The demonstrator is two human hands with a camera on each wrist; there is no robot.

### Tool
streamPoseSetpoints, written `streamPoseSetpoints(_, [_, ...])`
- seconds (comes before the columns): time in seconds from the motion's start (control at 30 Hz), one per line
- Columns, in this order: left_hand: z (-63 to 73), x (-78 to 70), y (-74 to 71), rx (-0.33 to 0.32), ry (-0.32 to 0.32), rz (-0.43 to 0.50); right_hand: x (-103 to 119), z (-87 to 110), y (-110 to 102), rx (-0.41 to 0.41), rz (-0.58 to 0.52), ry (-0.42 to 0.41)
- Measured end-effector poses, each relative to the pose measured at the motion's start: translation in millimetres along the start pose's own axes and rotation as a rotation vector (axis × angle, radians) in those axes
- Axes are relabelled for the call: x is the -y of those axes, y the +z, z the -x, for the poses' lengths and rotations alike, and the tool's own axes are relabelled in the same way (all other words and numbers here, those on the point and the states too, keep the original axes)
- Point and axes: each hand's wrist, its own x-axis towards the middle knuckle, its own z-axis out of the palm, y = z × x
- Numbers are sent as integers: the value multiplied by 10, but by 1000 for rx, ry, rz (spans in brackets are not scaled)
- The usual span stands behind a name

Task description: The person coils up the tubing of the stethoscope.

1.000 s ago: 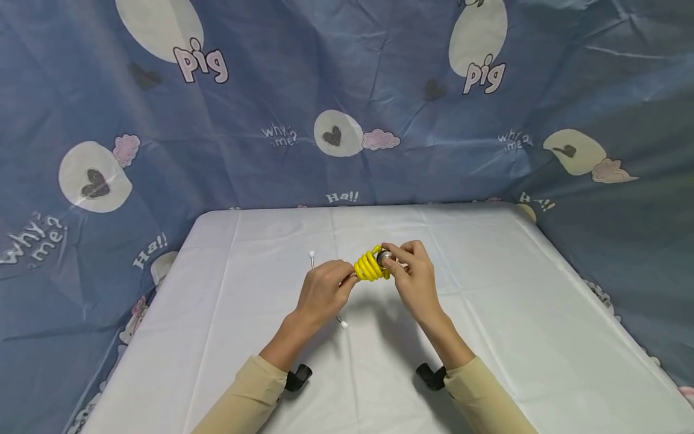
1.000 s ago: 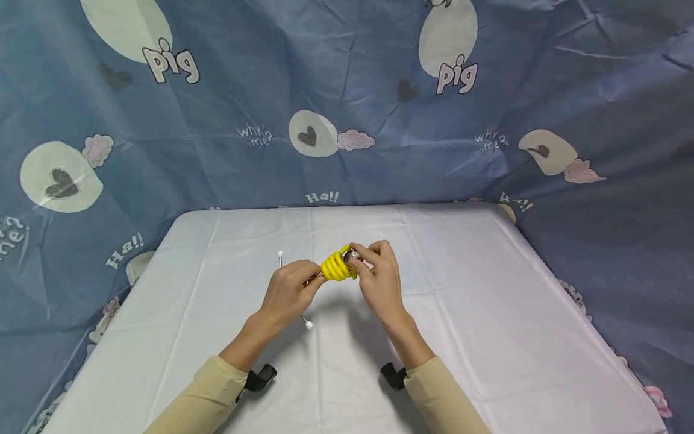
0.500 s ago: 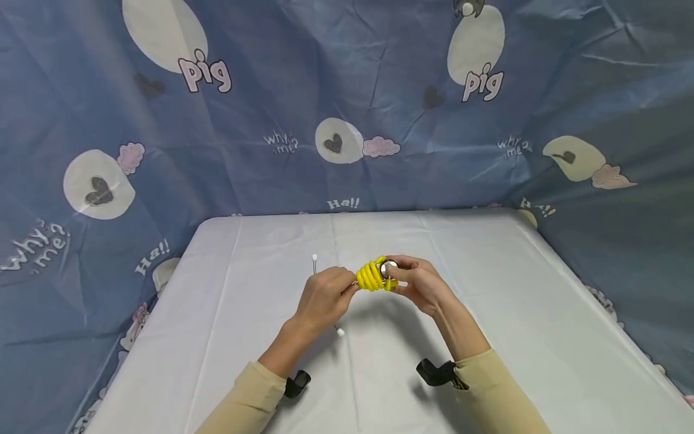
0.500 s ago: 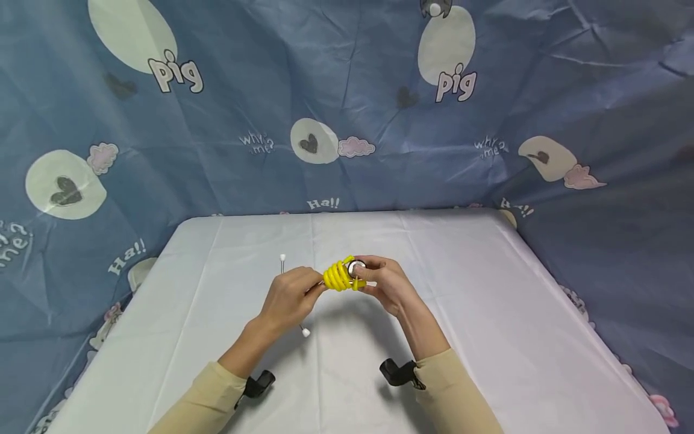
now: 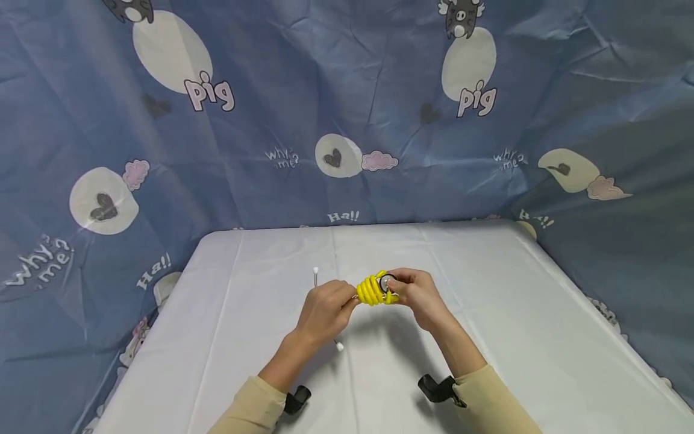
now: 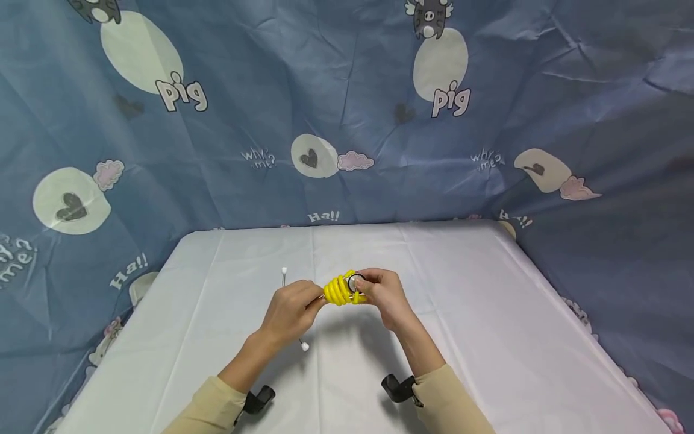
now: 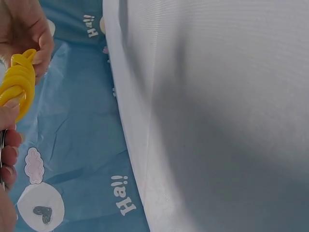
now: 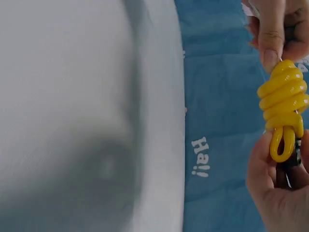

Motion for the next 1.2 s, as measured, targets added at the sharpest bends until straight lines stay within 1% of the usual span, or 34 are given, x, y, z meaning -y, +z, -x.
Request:
streamPoseSetpoints(0.13, [32,-11,17,8,8,-20,-32,55,82,-110,306,-138])
streamPoseSetpoints(0.2, [44,-8,23,11,17,-30,-27,68,106,-142,428,-184])
streamPoseSetpoints(0.27, [68,-6,27,16,25,-35,-22,72,108,-132,481,-192])
streamPoseSetpoints(0.33, [84,-8,30,21,35,-37,-6,66,83,-96,497,-162])
streamPoseSetpoints(0.37, [85,-10,26,23,39,-35,3,58,60,-73,496,-143])
streamPoseSetpoints(0.47, [80,-12,23,25,49,-23,49,42,-12,13,447,-85])
streamPoseSetpoints(0.6, [53,-3,13,23,45,-1,105,30,-59,84,339,-46])
streamPoseSetpoints(0.8, [22,13,-14,25,38,2,57,-16,-73,122,250,-49])
streamPoseSetpoints(0.93, [10,19,-28,13,29,0,8,-74,-79,170,133,-63])
streamPoseSetpoints(1.03, [5,26,-30,5,20,1,-4,-101,-85,192,52,-58])
streamPoseSetpoints(1.1, [3,30,-33,1,18,1,2,-105,-88,197,29,-53])
streamPoseSetpoints(1.2, [-5,34,-47,0,13,3,24,-99,-79,189,23,-56])
